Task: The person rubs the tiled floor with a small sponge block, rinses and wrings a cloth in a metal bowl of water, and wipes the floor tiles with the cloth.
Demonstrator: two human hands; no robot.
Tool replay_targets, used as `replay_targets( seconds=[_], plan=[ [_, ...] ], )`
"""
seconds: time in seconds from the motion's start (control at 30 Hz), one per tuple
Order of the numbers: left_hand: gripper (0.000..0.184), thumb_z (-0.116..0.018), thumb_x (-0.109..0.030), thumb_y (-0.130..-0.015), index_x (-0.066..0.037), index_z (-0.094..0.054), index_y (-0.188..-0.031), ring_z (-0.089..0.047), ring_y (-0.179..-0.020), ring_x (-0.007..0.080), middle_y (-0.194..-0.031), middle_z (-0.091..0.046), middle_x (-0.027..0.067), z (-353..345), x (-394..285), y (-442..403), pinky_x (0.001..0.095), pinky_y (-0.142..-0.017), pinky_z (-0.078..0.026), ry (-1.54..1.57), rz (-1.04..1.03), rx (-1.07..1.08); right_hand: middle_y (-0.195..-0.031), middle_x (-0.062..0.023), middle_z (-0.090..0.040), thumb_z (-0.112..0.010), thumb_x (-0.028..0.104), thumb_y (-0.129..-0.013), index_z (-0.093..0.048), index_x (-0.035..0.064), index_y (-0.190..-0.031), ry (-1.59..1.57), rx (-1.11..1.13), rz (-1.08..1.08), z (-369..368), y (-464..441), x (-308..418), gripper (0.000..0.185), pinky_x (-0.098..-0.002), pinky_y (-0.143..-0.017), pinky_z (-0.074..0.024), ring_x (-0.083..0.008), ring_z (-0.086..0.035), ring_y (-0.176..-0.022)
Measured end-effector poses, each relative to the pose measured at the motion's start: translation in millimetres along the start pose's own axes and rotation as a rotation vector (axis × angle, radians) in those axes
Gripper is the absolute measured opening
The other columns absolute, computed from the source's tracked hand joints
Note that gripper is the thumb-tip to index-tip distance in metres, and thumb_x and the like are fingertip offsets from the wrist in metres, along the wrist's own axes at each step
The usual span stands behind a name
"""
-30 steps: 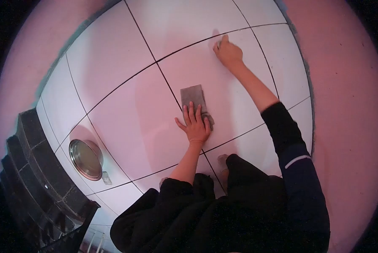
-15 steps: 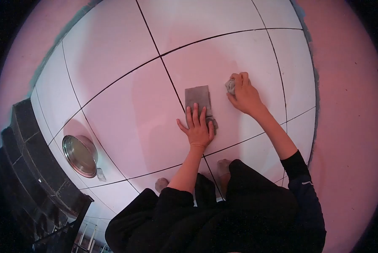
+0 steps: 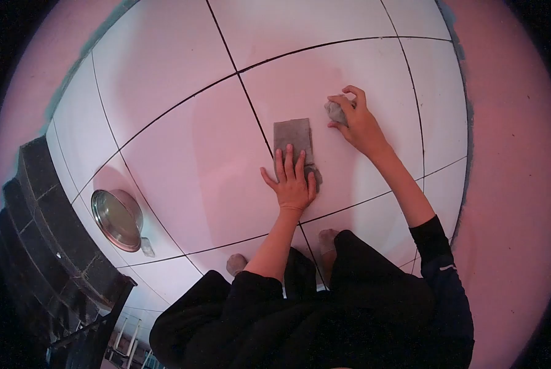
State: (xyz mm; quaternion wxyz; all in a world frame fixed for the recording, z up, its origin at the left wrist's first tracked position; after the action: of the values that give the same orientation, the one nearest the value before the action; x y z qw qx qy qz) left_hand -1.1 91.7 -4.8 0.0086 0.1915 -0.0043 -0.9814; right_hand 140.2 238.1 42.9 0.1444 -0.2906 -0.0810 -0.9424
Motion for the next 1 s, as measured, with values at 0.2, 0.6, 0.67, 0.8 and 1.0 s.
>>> replay_targets(
  seconds=[0.2,0.6,0.67,0.8,1.0],
  plan=[
    [0.053,-0.051,-0.032,-0.081,-0.016,-0.047,-0.131,-0.018,-0.141,0.0279,-0.150,-0.029,0.0070,-1,0,1,0.0659,-0.106,-0.001,0.016,0.012,0.028,-0.120,-0.0099,-0.045,-0.071,0.010,-0.073,-0.050,0.0114,-0.124,0.171,0.106,0.052,5,-2,14,0.055,-0.0388,-0.073,-0.0543,-0.0288,-0.059,-0.097],
    [0.053,-0.051,-0.032,-0.081,-0.017,-0.047,-0.132,-0.018,-0.141,0.0285,-0.150,-0.029,0.0072,-2,0,1,0.0659,-0.105,0.001,0.024,0.011,0.019,-0.122,-0.0113,-0.050,-0.062,0.004,-0.076,-0.050,-0.0002,-0.122,0.251,-0.210,0.242,-14,-17,32,0.048,-0.0373,-0.090,-0.0464,-0.0297,-0.049,-0.116],
    [0.053,-0.051,-0.032,-0.081,-0.017,-0.048,-0.132,-0.018,-0.141,0.0285,-0.150,-0.028,0.0071,-3,1,2,0.0660,-0.105,0.001,0.016,0.020,0.037,-0.121,-0.0130,-0.051,-0.059,0.005,-0.078,-0.050,-0.0006,-0.122,0.373,-0.333,0.224,-13,-39,27,0.045,-0.0365,-0.090,-0.0465,-0.0304,-0.048,-0.117],
    [0.053,-0.051,-0.032,-0.081,-0.017,-0.047,-0.132,-0.019,-0.140,0.0285,-0.150,-0.027,0.0068,-1,-1,1,0.0660,-0.105,0.001,0.007,0.011,0.018,-0.118,-0.0141,-0.051,-0.058,0.006,-0.078,-0.050,-0.0005,-0.121,0.290,-0.331,0.208,-1,-81,19,0.044,-0.0359,-0.089,-0.0471,-0.0296,-0.049,-0.115],
    [0.053,-0.051,-0.031,-0.083,-0.014,-0.045,-0.133,-0.016,-0.141,0.0303,-0.150,-0.027,0.0088,-2,0,1,0.0644,-0.106,0.000,0.017,-0.010,0.025,-0.107,-0.0146,-0.053,-0.060,0.006,-0.074,-0.053,-0.0013,-0.109,0.402,-0.348,0.210,-11,-40,31,0.036,-0.0368,-0.075,-0.0517,-0.0295,-0.054,-0.102]
  ],
)
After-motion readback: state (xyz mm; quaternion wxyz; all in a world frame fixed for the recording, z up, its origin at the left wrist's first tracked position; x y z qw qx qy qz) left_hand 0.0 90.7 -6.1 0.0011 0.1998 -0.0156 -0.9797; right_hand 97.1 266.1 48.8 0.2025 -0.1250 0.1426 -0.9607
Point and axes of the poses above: each hand's wrist, its own y-axis away from the middle knuckle, its own z-axis out of the back of the hand, x = y × z, the point moved 9 cm from there along -y, towards the middle knuckle
